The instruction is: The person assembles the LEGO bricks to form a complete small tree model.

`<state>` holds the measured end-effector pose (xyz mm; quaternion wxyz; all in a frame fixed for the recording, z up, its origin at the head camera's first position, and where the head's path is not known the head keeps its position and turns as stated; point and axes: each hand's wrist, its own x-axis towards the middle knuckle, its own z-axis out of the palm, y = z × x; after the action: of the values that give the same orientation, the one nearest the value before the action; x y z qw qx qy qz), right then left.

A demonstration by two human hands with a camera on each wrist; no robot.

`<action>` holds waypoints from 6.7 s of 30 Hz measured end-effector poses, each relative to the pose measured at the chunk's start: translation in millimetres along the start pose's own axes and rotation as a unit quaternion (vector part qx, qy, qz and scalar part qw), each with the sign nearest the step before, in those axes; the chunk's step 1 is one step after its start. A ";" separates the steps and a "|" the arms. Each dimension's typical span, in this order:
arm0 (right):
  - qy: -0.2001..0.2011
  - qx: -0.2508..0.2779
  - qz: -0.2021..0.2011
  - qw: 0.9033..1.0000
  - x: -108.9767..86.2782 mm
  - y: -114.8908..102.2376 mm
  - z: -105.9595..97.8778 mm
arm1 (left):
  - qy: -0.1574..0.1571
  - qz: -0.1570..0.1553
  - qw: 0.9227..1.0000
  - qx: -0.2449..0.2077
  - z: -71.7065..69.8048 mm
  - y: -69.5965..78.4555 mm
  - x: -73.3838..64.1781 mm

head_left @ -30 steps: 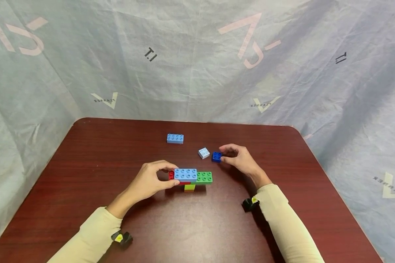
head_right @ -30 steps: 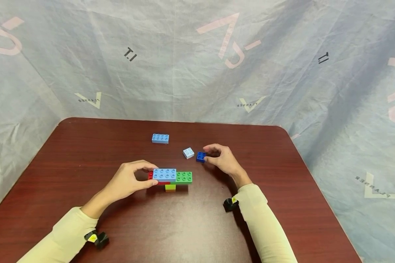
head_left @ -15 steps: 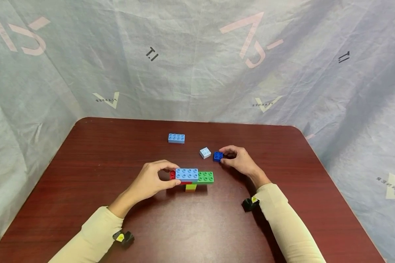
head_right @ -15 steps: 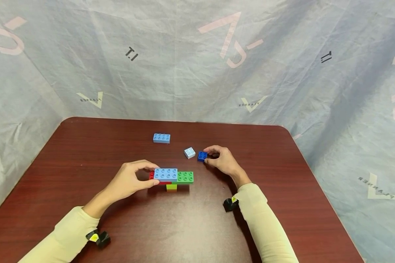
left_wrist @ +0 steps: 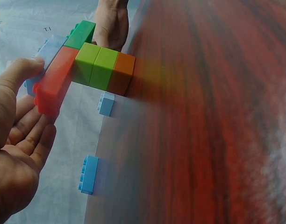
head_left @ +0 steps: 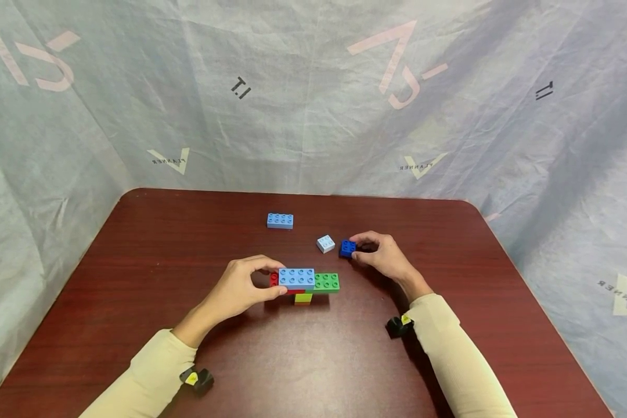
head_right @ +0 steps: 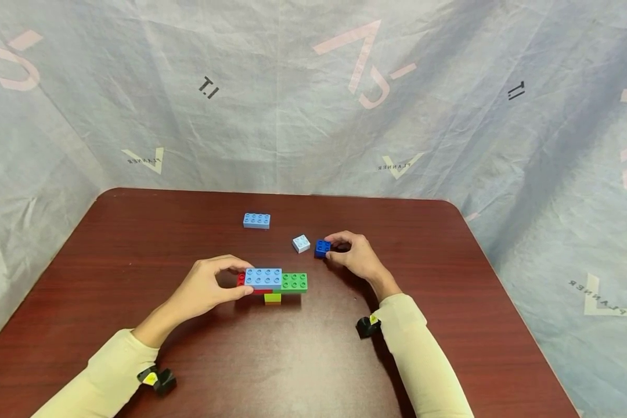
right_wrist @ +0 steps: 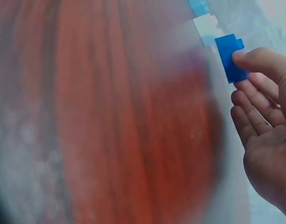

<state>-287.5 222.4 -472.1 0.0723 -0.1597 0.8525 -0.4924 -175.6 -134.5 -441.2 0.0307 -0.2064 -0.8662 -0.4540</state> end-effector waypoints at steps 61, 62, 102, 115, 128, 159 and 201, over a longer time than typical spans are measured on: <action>-0.049 -0.008 -0.127 0.991 -67.0 -89.1 46.5 | 0.014 0.022 1.000 0.002 3.6 2.7 0.0; -0.047 -0.009 -0.128 0.991 -66.9 -89.1 46.8 | 0.015 0.022 1.000 0.002 3.8 2.4 0.1; -0.035 -0.014 -0.126 0.991 -66.7 -84.2 51.5 | -0.005 0.025 0.999 -0.030 -7.0 -11.7 18.1; -0.034 -0.019 -0.122 0.992 -66.4 -85.0 55.4 | 0.042 -0.052 0.998 -0.017 -40.5 -38.7 67.4; -0.029 -0.024 -0.135 0.990 -66.4 -86.8 52.5 | 0.053 -0.065 0.996 -0.025 -39.6 -75.8 112.5; -0.047 -0.024 -0.137 0.989 -66.1 -86.4 50.6 | -0.014 -0.115 0.993 0.015 -13.2 -98.2 138.9; -0.045 -0.027 -0.134 0.990 -62.8 -85.4 50.0 | -0.033 0.051 0.995 -0.085 -4.3 26.9 30.5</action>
<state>-197.4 163.5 -425.7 0.0391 -0.2966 0.8322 -0.4668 -193.6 -114.4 -410.6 0.0077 -0.2672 -0.8135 -0.5165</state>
